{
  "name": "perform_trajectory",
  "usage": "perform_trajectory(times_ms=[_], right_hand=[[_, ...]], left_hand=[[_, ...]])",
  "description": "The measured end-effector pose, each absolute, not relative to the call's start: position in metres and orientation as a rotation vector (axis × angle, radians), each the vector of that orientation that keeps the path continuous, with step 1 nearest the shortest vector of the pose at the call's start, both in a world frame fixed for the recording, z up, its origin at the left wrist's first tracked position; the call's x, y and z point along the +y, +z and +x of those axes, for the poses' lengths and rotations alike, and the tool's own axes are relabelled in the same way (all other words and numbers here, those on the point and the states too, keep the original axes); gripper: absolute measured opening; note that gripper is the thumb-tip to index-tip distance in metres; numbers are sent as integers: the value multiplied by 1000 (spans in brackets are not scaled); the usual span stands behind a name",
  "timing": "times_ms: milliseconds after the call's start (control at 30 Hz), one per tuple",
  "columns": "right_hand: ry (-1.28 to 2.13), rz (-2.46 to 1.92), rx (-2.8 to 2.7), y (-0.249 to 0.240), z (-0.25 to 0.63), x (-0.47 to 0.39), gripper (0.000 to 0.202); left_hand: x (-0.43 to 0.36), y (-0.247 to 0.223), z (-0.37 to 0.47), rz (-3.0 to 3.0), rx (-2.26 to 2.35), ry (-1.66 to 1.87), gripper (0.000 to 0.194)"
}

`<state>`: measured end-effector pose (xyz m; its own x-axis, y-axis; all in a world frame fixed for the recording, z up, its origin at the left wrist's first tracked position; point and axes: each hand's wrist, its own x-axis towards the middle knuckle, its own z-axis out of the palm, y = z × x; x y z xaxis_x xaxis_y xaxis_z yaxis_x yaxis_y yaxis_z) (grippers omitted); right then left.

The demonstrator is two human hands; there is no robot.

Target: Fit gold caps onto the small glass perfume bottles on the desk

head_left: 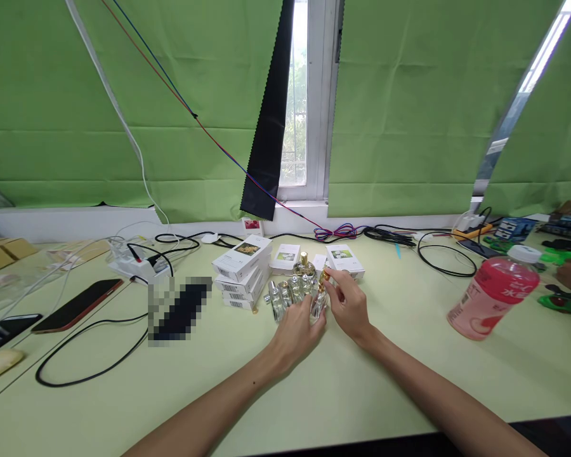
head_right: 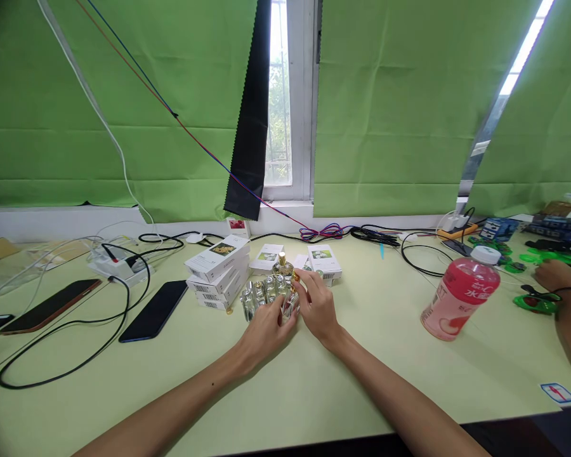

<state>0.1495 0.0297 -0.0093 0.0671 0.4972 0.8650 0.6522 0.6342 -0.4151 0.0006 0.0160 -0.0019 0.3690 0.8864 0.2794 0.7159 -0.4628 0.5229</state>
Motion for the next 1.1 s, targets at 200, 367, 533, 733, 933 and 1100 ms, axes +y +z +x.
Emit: perform_trajectory(times_ms=[200, 367, 533, 733, 933, 1100], right_hand=[[-127, -972, -1638, -11, 148, 28, 25], [-107, -978, -1660, -13, 146, 27, 24], [-101, -976, -1668, -15, 146, 28, 24], [-123, -995, -1680, -20, 147, 29, 25], [-114, -1014, -1674, -23, 147, 29, 25], [-112, -1042, -1672, -26, 145, 28, 26]], left_hand=[[16, -3, 1, 2312, 1374, 790, 17], [16, -4, 1, 2302, 1364, 806, 18], [16, -2, 1, 2291, 1364, 798, 18], [16, -2, 2, 2286, 1396, 788, 19], [16, -3, 1, 2276, 1389, 798, 19], [15, -2, 1, 2256, 1381, 792, 18]])
